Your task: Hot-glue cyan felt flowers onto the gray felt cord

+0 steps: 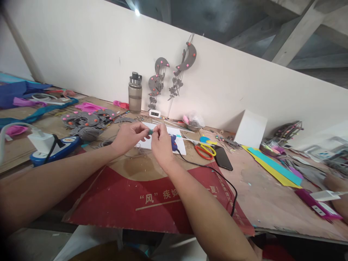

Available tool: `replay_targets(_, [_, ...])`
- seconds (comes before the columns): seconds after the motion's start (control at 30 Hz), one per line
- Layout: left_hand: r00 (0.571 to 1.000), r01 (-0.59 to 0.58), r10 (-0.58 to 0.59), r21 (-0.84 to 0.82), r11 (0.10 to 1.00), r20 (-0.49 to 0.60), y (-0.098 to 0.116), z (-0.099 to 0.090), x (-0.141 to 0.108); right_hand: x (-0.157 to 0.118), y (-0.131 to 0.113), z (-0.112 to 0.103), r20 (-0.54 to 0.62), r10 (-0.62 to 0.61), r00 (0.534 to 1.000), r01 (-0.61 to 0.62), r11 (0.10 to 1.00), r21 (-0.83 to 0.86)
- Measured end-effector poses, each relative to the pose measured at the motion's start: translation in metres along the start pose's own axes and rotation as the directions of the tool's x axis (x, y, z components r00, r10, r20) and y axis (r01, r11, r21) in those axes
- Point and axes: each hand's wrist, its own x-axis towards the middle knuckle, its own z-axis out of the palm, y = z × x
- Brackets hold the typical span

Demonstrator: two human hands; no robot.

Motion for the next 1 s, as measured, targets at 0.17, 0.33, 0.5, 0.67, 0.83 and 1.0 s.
replay_targets(0.17, [0.999,0.041,-0.043,-0.126,0.991,-0.01,0.004,0.001,0.0,-0.001,-0.003,-0.002,-0.023,-0.066,0.998,0.063,0.989,-0.131])
replay_targets(0.33, [0.998,0.068,-0.067,-0.23,0.971,0.013,0.002,0.001,0.0,0.0,0.003,-0.001,-0.072,-0.054,0.996,0.044,0.99,-0.133])
replay_targets(0.5, [0.996,0.09,-0.092,-0.3,0.95,0.008,0.001,0.002,0.001,0.0,0.003,-0.001,-0.072,-0.049,0.996,0.039,0.99,-0.135])
replay_targets(0.67, [0.993,0.118,-0.118,-0.355,0.928,0.022,0.001,0.002,0.001,0.001,0.005,0.0,-0.086,0.003,0.996,-0.012,0.994,-0.105])
replay_targets(0.83, [0.99,0.142,-0.128,-0.416,0.898,0.062,-0.002,0.003,0.003,0.003,0.007,-0.001,-0.089,0.033,0.996,-0.039,0.996,-0.077])
replay_targets(1.0, [0.987,0.16,-0.137,-0.433,0.887,0.084,-0.004,0.003,0.003,0.003,0.008,-0.001,-0.096,0.036,0.995,-0.042,0.998,-0.054])
